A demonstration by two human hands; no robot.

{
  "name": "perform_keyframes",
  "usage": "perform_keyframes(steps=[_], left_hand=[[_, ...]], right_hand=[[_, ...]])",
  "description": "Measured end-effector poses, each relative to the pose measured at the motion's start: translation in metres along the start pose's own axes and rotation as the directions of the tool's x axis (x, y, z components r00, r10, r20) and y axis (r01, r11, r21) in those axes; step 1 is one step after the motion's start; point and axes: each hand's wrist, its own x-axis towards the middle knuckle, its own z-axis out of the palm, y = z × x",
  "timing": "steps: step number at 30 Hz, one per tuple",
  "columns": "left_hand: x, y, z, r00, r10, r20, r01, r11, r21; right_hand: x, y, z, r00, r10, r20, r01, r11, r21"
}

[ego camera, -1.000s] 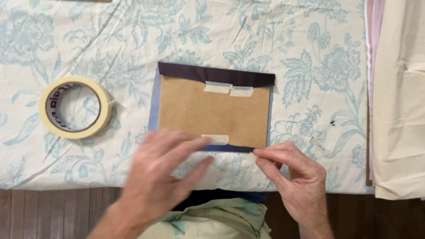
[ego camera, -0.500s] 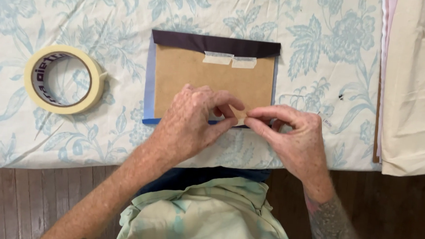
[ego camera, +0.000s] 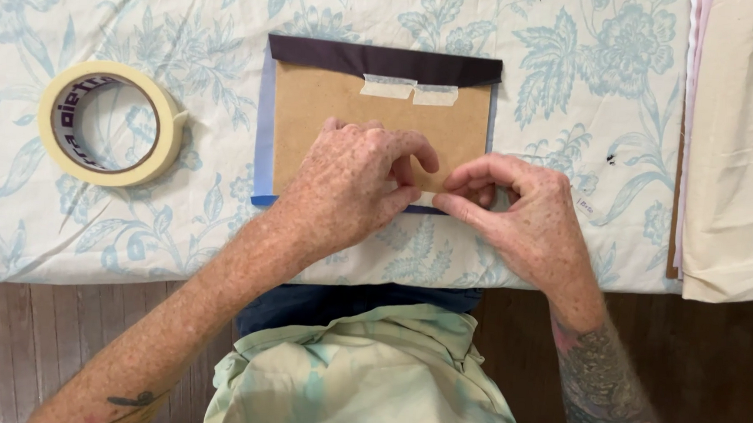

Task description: Wrapping a square piece of cardboard with blue paper and securing the edges with masking tape on a workshop table.

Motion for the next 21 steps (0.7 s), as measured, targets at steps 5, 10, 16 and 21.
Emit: perform_keyframes(steps=[5,10,16,21], left_hand=[[0.003,-0.003,0.008,1.0,-0.001,-0.004,0.001,0.997,0.08],[0.002,-0.008,0.016,0.998,0.037,-0.047,-0.032,0.992,0.118],[0.002,-0.006,0.016,0.996,0.048,-0.073,-0.037,0.989,0.14],[0.001,-0.008,0.021,0.989,0.101,-0.107,-0.08,0.98,0.185]], right_hand=[[0.005,-0.001,-0.005,0.997,0.057,0.061,-0.056,0.998,-0.013],[0.009,-0.003,-0.006,0.993,0.069,0.099,-0.064,0.996,-0.059],[0.01,-0.004,-0.004,0.991,0.095,0.095,-0.09,0.994,-0.055],[0.01,0.001,-0.003,0.996,0.045,0.074,-0.039,0.996,-0.086]])
